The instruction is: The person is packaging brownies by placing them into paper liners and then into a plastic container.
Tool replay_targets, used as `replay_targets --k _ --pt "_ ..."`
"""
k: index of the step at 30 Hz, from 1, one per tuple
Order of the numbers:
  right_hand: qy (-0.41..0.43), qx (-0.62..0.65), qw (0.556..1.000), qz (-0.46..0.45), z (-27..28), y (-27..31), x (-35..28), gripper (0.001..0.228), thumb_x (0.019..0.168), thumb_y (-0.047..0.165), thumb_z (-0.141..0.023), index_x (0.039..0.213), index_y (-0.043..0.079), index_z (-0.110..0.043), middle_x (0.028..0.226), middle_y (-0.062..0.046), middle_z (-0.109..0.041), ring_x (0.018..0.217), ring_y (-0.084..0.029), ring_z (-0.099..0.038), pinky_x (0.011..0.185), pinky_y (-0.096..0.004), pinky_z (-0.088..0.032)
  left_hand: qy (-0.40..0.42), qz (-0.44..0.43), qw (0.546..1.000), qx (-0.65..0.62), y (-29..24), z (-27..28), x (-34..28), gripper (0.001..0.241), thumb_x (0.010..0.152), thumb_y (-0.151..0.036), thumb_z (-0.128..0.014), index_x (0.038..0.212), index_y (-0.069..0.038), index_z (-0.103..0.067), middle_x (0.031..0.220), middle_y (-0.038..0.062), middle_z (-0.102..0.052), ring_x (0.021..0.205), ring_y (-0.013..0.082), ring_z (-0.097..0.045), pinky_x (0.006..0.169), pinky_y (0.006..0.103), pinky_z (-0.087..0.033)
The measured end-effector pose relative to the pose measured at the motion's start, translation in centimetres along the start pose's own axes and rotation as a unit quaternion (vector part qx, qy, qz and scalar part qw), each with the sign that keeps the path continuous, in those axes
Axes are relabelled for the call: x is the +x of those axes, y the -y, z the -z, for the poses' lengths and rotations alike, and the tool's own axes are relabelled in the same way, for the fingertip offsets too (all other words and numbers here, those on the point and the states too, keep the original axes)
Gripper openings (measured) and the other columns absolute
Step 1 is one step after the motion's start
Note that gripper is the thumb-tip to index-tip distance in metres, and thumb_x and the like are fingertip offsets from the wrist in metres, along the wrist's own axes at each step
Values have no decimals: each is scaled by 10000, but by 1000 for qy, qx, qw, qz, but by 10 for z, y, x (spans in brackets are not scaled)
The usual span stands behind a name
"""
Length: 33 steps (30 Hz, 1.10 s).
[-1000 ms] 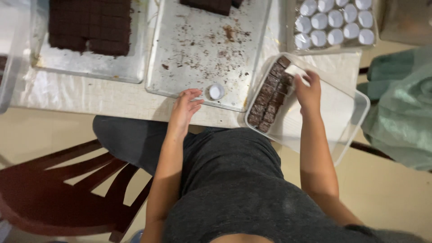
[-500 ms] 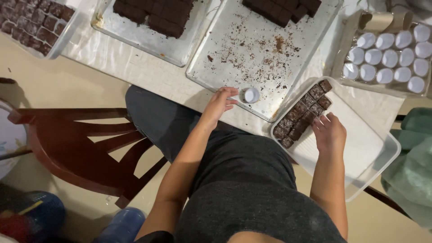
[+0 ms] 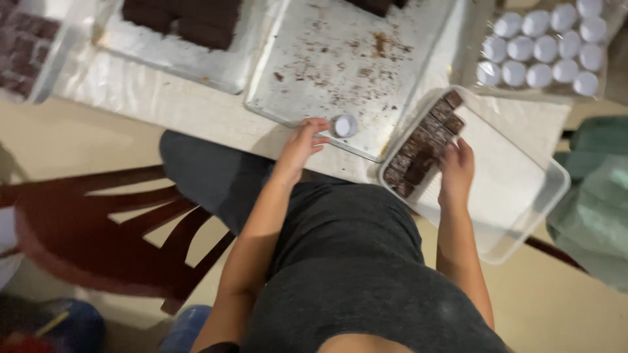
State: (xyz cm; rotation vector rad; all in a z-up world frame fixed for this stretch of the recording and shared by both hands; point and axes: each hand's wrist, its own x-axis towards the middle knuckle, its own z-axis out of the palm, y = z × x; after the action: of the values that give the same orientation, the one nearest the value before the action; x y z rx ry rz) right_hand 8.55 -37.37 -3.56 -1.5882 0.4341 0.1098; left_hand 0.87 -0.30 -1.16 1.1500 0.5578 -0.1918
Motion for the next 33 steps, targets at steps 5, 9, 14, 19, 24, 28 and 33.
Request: replay_targets --k 5,9,14,19,24,28,33 --pt "-76 -146 969 186 -8 -17 -1 561 1105 234 -527 1591 35 -329 1555 -175 -428 1394 -274 -453 1138 -416 -415 20 5 1000 -9 -1 4 -3 429 1022 -377 -441 1292 -86 -603 1282 77 -684 1076 210 -691 937 359 -521" --pt "-79 -90 961 249 -36 -20 3 630 1155 297 -419 1665 33 -160 1742 -205 -180 1614 -323 -193 1324 -450 -190 11 4 1000 -27 -7 5 -8 424 1033 -378 -453 1302 -82 -592 1297 93 -654 1106 227 -673 962 368 -518" --pt "-36 -51 969 241 -53 -12 -3 639 1149 315 -347 1663 3 -130 1749 -190 -166 1629 -315 -173 1332 -413 -128 15 2 1000 -23 -10 3 -9 420 1031 -369 -445 1304 -82 -586 1314 97 -651 1126 229 -664 981 371 -512" --pt "-10 -35 969 243 -55 -11 -6 620 1148 283 -332 1664 -5 -142 1754 -182 -172 1637 -307 -169 1338 -394 -107 17 4 999 -26 -8 1 -9 428 1044 -390 -454 1302 -77 -589 1315 102 -650 1117 231 -657 983 376 -506" --pt "-5 -32 968 250 -55 -10 -7 637 1143 287 -359 1668 3 -135 1757 -179 -166 1644 -311 -159 1344 -406 -102 1 -7 1000 13 -6 -7 -6 402 1052 -379 -438 1265 -78 -598 1297 101 -664 1096 225 -664 964 367 -510" --pt "-9 -27 975 220 -50 -5 -2 653 1124 328 -381 1663 33 -159 1743 -181 -192 1624 -322 -184 1328 -425 -131 -25 -70 993 92 -2 -11 3 327 1044 -289 -509 1261 -65 -608 1255 113 -670 1092 225 -651 970 368 -513" --pt "-4 41 983 178 -31 1 16 635 1109 333 -431 1644 85 -195 1707 -176 -220 1584 -337 -252 1296 -434 -205 -18 -249 884 394 -25 -28 -2 559 836 -150 -799 1321 -61 -534 1359 150 -524 1226 316 -540 999 435 -473"
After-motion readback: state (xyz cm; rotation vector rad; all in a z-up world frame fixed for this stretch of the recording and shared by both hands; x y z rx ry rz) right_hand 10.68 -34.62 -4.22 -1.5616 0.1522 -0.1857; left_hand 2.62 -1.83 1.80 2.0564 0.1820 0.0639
